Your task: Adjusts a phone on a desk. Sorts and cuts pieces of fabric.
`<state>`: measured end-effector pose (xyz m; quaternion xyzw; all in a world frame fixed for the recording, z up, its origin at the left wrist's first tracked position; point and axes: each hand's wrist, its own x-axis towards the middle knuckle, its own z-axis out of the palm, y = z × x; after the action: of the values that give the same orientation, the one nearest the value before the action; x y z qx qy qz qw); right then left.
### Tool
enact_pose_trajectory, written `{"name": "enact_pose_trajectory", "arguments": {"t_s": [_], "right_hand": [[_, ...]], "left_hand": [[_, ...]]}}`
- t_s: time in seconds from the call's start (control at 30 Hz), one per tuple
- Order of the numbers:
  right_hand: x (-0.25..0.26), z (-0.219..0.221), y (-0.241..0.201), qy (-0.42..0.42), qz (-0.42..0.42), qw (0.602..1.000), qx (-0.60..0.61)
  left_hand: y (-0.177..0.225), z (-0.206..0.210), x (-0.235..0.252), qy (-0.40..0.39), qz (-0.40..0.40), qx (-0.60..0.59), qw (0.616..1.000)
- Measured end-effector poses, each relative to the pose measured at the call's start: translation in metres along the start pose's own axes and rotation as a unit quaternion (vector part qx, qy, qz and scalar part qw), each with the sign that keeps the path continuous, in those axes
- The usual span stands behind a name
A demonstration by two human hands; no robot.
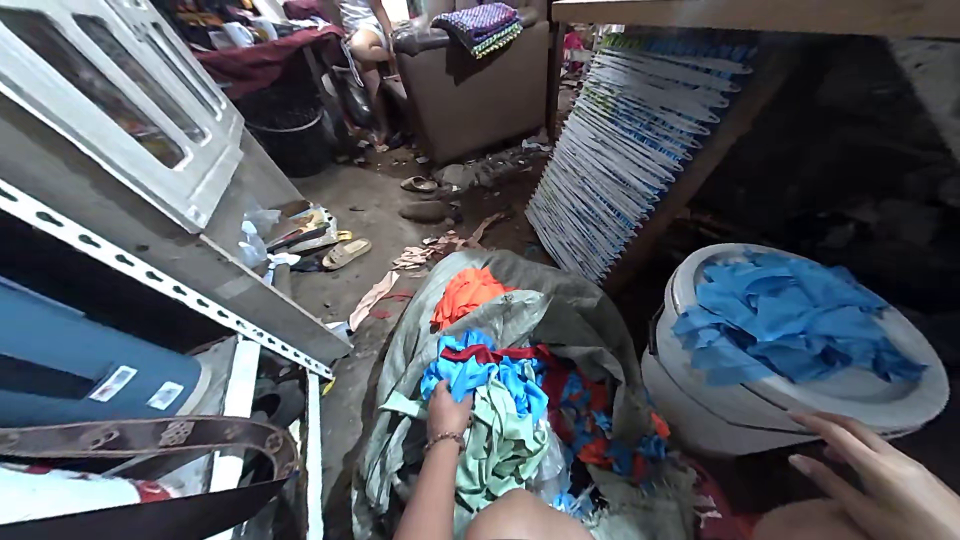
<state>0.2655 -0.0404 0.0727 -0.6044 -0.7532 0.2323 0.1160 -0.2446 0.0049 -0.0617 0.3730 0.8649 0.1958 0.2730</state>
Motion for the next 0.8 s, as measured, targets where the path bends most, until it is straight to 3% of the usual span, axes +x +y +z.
{"name": "enact_pose_trajectory", "arguments": {"t_s": [0.13, 0.2, 0.27, 0.37, 0.43, 0.53, 0.67, 0.8], "right_hand": [[0.002, -0.001, -0.001, -0.010, 0.006, 1.000, 0.006], [0.003, 0.000, -0.001, -0.012, 0.009, 1.000, 0.007], [0.004, 0.000, 0.000, -0.012, 0.011, 1.000, 0.014], [0.004, -0.001, 0.001, -0.017, 0.021, 0.999, 0.025], [0.004, -0.001, 0.001, -0.022, 0.029, 0.999, 0.030], [0.004, 0.000, 0.003, -0.021, 0.028, 0.999, 0.030], [0.005, 0.000, 0.001, -0.025, 0.034, 0.999, 0.027], [0.005, 0.000, 0.002, -0.025, 0.029, 0.999, 0.025]], "left_hand": [[0.002, -0.004, -0.002, -0.015, -0.054, -0.001, 0.998], [-0.005, -0.004, 0.003, -0.014, -0.094, -0.083, 0.992], [-0.014, 0.001, 0.007, 0.007, -0.146, -0.229, 0.962], [-0.014, -0.005, 0.004, 0.012, -0.220, -0.416, 0.882], [-0.012, -0.011, 0.001, 0.006, -0.250, -0.471, 0.846], [-0.013, -0.016, 0.000, -0.017, -0.260, -0.499, 0.826], [-0.001, -0.027, -0.007, -0.073, -0.252, -0.488, 0.833], [0.007, -0.040, -0.013, -0.053, -0.156, -0.420, 0.892]]}}
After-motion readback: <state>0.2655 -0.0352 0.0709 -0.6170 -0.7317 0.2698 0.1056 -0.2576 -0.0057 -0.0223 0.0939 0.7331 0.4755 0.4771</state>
